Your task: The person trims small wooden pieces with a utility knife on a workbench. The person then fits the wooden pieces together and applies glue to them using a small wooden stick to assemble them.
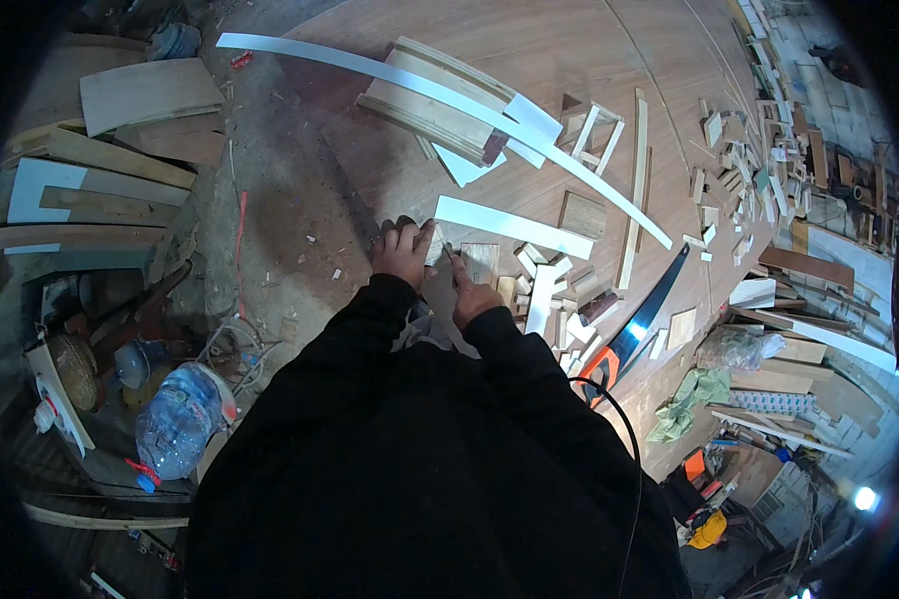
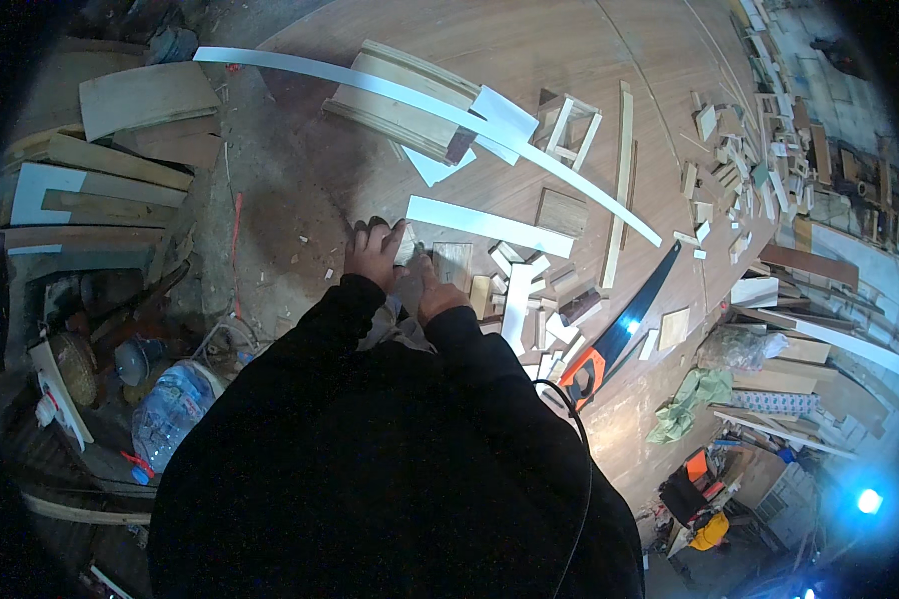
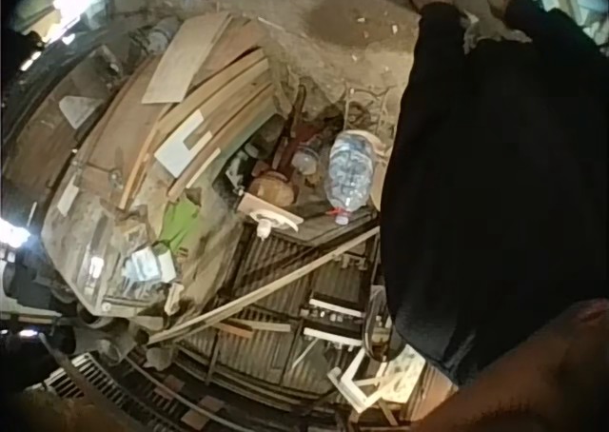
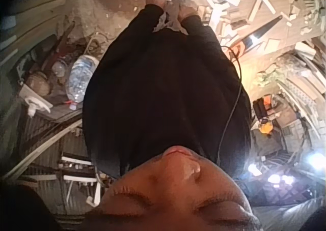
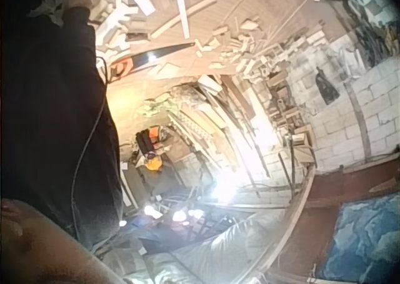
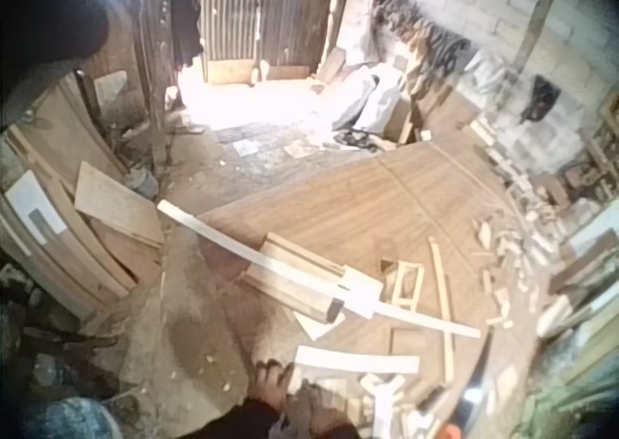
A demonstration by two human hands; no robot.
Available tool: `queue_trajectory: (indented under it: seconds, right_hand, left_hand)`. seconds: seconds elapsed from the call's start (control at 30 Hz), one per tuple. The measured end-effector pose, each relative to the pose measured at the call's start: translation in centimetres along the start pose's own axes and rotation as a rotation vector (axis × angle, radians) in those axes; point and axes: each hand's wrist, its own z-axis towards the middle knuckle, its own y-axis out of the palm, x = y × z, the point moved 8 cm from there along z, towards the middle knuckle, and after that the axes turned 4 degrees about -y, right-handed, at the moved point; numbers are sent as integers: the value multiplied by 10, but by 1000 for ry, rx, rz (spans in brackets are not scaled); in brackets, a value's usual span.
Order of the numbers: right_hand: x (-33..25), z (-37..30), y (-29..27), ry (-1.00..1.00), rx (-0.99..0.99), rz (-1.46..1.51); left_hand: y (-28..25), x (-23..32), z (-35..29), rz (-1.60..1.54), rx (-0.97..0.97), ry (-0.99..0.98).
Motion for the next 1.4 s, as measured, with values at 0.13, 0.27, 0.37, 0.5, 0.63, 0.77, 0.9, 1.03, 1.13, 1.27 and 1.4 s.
queue_trajectory:
  seconds: [0.13, 0.27, 0.37, 0.5, 0.63, 0.77, 0.9, 1.03, 1.13, 1.27, 1.4]
  right_hand:
    - [-15, 5, -5, 48, -21, -42]
    - [-15, 5, -5, 62, -29, -27]
    - [-14, 2, -4, 60, -8, 1]
    - [-8, -10, 3, 72, -25, -12]
    - [-1, -19, 5, 87, -11, 33]
    - [17, -22, 19, 106, -11, 98]
    - [30, -56, 36, 53, 31, 102]
    - [13, -65, -48, 25, 270, 156]
    - [11, -57, -64, -135, 420, 201]
    - [9, -48, -66, -287, 473, 244]
    - [19, -34, -53, -258, 435, 215]
  left_hand:
    - [1, -5, -2, -110, 33, 11]
    - [-2, 1, -7, -60, 190, 45]
    - [8, -1, -6, -66, 156, -17]
    - [14, -5, -4, -145, 128, -15]
    - [9, -4, -5, -143, 123, -31]
    - [9, 2, -6, -93, 125, 0]
    - [4, -23, 14, -71, 84, -191]
    - [6, -24, 13, -62, 77, -87]
    - [-8, -21, 14, -49, 68, -130]
    - [-16, -20, 10, -62, 68, -132]
    - [-27, -18, -2, -242, 148, -89]
